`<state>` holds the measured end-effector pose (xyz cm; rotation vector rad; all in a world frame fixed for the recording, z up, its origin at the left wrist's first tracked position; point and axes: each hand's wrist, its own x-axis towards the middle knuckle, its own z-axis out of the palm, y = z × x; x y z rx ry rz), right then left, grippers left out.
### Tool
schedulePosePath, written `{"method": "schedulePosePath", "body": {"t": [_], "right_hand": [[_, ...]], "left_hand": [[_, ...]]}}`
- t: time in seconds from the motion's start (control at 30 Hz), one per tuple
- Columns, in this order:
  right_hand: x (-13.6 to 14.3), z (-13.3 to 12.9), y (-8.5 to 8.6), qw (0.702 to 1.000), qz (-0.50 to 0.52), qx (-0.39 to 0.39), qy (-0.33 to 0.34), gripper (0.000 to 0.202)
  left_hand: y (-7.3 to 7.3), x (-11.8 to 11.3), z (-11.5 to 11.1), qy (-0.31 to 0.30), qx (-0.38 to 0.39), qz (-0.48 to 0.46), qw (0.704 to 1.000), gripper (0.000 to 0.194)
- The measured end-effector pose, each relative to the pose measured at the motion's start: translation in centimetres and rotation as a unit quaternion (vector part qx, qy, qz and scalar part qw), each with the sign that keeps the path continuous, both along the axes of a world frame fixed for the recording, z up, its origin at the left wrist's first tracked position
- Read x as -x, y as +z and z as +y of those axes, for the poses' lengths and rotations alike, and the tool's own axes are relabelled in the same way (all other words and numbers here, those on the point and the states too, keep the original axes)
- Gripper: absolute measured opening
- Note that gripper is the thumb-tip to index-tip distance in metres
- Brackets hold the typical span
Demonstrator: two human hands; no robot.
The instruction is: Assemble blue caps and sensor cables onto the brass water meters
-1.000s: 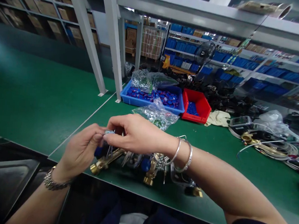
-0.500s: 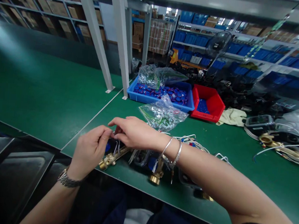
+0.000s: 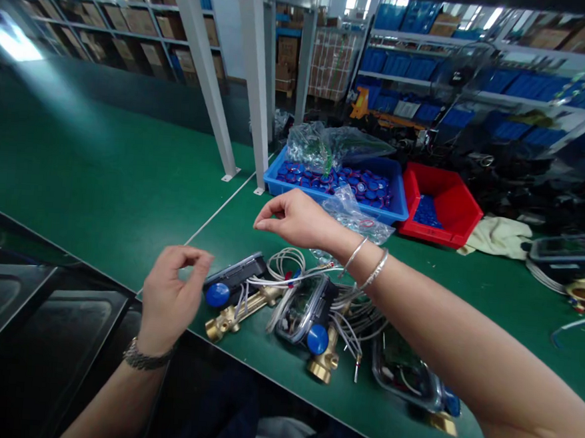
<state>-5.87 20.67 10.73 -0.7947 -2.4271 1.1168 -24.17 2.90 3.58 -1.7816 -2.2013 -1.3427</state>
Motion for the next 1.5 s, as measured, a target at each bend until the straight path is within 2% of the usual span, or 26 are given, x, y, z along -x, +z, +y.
{"method": "schedulePosePath", "body": {"t": [0.1,0.2,0.3,0.47,0.8,0.87,0.97,1.03,1.17,1.3,1.5], "right_hand": [[0.9,0.6,-1.2,0.998,-0.038,-0.035,0.04,0.01],[2.0,0.5,-2.2,0.992,-0.06,-0.085,0.074,0.01],[2.8,0.4,-2.8,0.984,-0.078,-0.122,0.1,0.01],[3.4,0.2,-3.5,0.972,-0.105,-0.165,0.133,0.009],[4.0,0.2,-3.0,0.963,-0.11,-0.156,0.191,0.011],[4.3,-0.1,-2.8,0.955,-0.127,-0.167,0.207,0.011],[4.5,-0.6,-2.7,0.95,-0.126,-0.163,0.232,0.015],[4.3,-0.6,-2.9,0.963,-0.109,-0.143,0.203,0.022],[3.8,-0.5,-3.5,0.98,-0.093,-0.148,0.09,0.028],[3.6,-0.9,-3.9,0.979,-0.098,-0.131,0.12,0.033],[3.9,-1.6,-4.1,0.977,-0.101,-0.126,0.142,0.032]], "left_hand": [[-0.7,-1.4,0.3,-0.021,0.077,0.009,0.997,0.026],[-1.0,-2.9,0.5,0.0,0.128,0.019,0.992,0.038],[-1.0,-3.3,0.6,0.018,0.153,0.03,0.988,0.046],[-0.8,-3.0,0.6,0.005,0.169,0.031,0.985,0.048],[-1.5,-2.9,0.8,-0.004,0.14,0.037,0.99,0.049],[-1.8,-2.8,0.6,0.0,0.135,0.007,0.991,0.055],[-2.3,-2.4,0.2,-0.021,0.093,-0.086,0.992,0.069],[-2.3,-1.8,0.0,-0.041,0.045,-0.099,0.993,0.065],[-1.2,-0.6,0.1,-0.079,-0.011,0.057,0.995,0.036],[0.6,-0.2,0.9,-0.139,0.02,0.221,0.965,0.019],[2.4,-0.9,2.2,-0.196,0.01,0.424,0.884,0.015]]}}
